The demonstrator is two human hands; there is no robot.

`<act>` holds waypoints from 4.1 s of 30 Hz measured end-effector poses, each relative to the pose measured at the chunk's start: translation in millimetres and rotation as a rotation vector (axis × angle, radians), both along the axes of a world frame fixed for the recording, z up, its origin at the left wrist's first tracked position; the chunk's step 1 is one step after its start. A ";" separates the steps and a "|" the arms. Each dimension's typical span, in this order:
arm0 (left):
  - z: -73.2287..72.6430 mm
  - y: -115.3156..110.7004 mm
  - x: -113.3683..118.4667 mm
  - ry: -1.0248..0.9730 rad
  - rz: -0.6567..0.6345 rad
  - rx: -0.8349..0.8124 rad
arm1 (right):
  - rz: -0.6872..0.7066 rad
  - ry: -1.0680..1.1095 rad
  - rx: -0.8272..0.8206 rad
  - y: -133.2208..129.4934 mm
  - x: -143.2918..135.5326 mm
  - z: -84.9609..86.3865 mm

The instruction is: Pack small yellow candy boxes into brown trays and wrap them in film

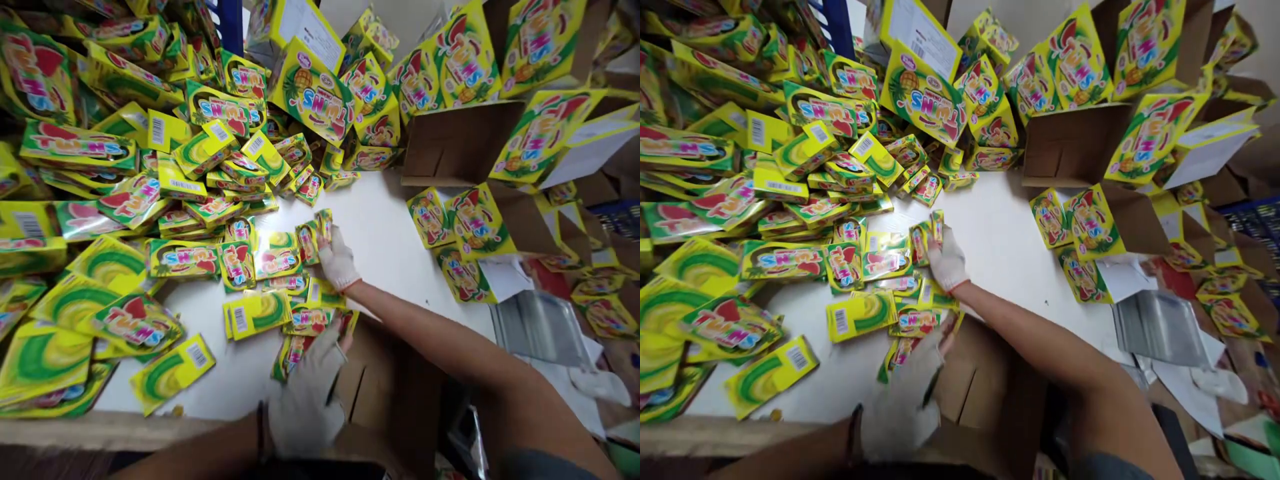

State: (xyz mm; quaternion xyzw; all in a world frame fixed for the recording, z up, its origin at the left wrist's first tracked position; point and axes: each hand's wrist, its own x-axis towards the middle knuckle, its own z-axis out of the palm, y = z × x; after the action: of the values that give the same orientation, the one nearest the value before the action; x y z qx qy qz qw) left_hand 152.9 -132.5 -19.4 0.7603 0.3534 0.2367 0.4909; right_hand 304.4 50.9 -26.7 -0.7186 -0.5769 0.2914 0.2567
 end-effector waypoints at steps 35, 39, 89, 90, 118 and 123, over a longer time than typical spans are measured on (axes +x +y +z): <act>38.7 -9.2 -63.4 0.602 0.215 0.264 | 0.315 -0.175 -0.345 -224.4 46.0 68.2; 16.7 -23.2 -55.7 0.766 0.177 0.271 | 0.449 -0.243 -0.426 -215.3 19.6 44.2; 71.9 -26.0 -58.1 0.225 0.165 0.619 | 0.366 0.461 0.182 -224.3 -3.1 105.8; 71.9 -25.7 -57.6 0.234 0.159 0.611 | 0.386 0.469 0.198 -222.2 -2.6 106.4; 76.0 -19.7 -44.4 0.002 0.238 0.465 | 0.029 0.241 0.448 -241.3 -23.0 86.1; 82.6 -30.3 -60.3 -0.213 0.066 -0.390 | 0.183 0.205 0.393 -251.6 -28.2 101.4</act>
State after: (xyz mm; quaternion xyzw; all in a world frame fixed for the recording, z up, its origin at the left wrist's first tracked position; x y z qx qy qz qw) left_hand 92.6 -162.8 63.1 0.6097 0.3635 0.2587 0.6551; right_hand 276.3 -200.7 74.7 -0.5663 -0.6562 0.2668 0.4213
